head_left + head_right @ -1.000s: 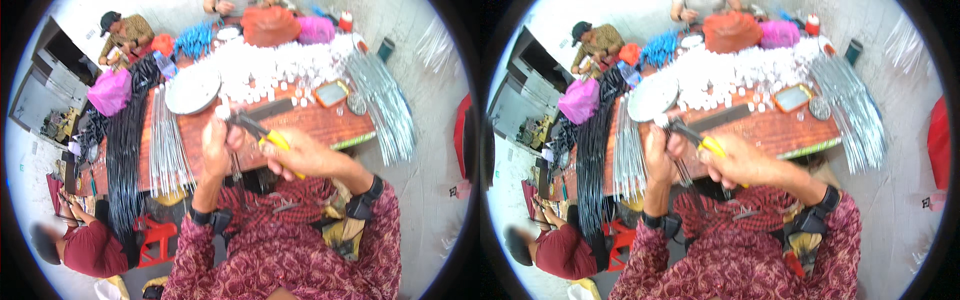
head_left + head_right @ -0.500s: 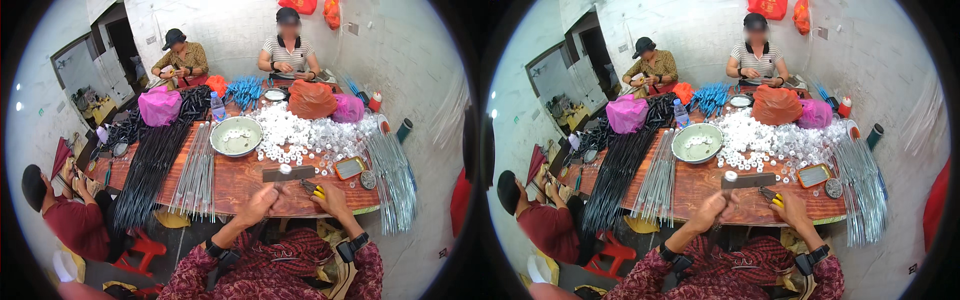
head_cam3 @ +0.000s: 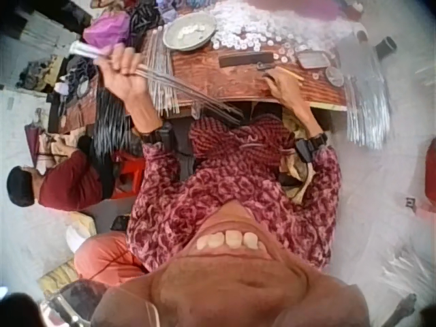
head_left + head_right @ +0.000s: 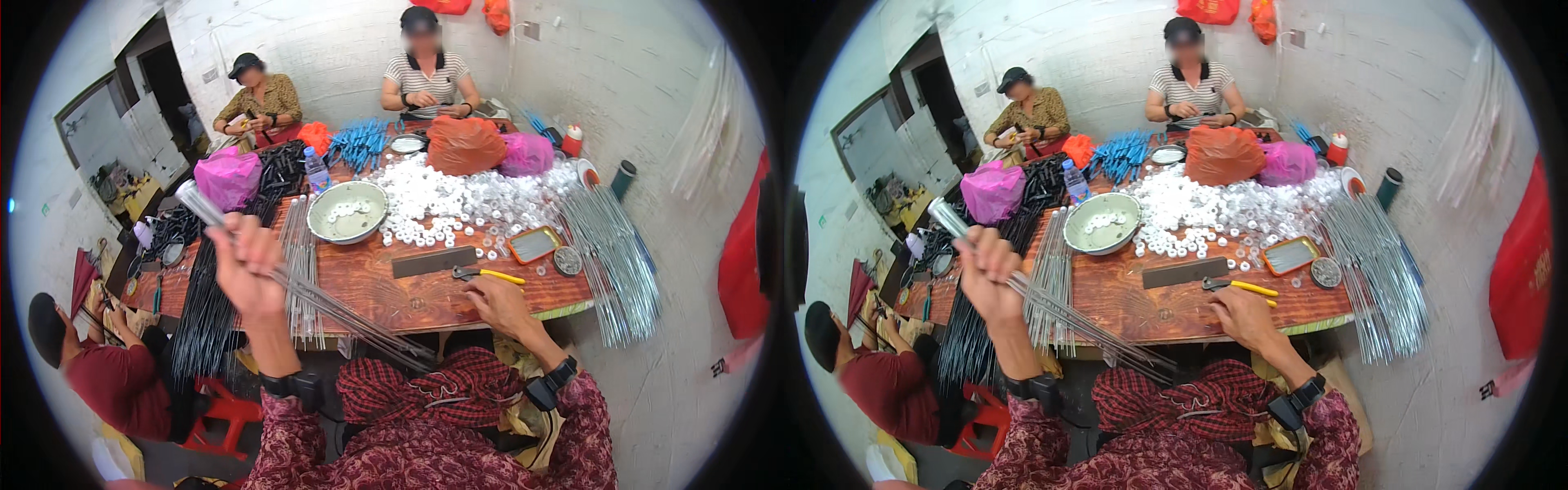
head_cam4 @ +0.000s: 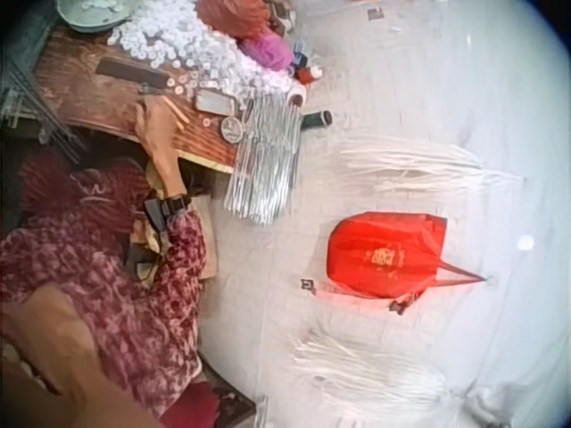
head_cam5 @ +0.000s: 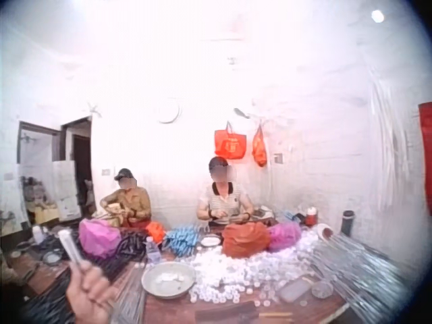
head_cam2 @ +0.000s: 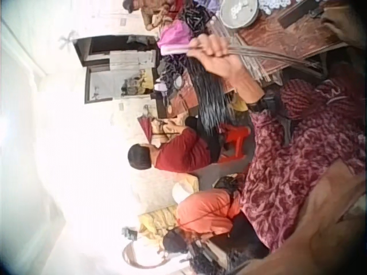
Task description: The recorder is assembling metal umbrella ribs by attaching plastic end caps and using pliers to secure the components.
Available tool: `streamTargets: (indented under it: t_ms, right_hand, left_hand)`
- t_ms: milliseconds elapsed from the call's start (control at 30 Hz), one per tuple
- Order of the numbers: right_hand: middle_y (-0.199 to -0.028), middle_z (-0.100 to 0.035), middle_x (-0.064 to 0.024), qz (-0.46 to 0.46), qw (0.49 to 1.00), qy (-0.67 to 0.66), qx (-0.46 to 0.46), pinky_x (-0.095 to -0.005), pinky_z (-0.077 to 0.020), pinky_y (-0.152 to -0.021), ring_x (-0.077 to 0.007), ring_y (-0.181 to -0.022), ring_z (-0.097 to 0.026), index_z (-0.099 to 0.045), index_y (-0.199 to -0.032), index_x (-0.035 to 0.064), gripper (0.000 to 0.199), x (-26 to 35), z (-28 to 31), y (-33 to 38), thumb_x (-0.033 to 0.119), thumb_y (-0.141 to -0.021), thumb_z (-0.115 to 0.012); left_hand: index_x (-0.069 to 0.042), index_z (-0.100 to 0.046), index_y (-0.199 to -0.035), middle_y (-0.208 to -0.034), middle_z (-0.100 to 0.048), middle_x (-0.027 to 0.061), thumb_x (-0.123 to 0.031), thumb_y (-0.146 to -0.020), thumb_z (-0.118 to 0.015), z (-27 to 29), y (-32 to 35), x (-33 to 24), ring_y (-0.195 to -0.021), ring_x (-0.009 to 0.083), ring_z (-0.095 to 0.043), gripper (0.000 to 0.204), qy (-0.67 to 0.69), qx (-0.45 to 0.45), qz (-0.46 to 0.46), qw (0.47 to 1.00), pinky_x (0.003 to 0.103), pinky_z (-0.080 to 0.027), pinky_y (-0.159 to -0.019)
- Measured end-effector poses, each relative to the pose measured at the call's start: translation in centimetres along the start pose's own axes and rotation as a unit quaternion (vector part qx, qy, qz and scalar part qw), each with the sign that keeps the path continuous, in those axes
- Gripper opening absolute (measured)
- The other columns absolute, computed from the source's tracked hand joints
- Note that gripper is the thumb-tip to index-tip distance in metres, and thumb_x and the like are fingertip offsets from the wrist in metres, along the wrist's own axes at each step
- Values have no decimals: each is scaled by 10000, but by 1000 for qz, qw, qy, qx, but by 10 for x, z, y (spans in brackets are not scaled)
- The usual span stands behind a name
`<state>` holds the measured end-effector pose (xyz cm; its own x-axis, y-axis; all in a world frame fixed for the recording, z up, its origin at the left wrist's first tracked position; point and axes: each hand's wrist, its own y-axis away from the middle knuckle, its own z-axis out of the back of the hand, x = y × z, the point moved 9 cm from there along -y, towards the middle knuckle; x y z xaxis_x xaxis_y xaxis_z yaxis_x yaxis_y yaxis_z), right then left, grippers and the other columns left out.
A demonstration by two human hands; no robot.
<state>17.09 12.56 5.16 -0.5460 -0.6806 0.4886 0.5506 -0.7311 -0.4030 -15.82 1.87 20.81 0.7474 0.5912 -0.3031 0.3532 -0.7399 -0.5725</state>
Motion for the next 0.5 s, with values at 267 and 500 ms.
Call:
streamTargets:
  t_ms: [267, 500]
  right_hand:
    - [-1323, -520, -220, 150, 973, -166, 55, -379, -531, -913, -310, -1101, -618, -346, -1447, 18, 949, 135, -21, 11, 410, -742, -845]
    - [-1224, -578, -185, 244, 939, -220, -106, -358, -555, -829, -255, -1041, -640, -527, -1302, 13, 665, 161, 66, 10, 331, -797, -821]
  left_hand:
    - [-66, -541, -933, -664, -387, -27, -366, -1023, -481, 92, 2, 18, -552, 87, -368, 320, 204, -147, 22, 968, 246, -344, -489]
    - [-85, -526, -915, -697, -429, 12, -408, -1052, -383, 99, 59, 109, -655, 157, -456, 378, 254, -286, 128, 915, 305, -452, -628]
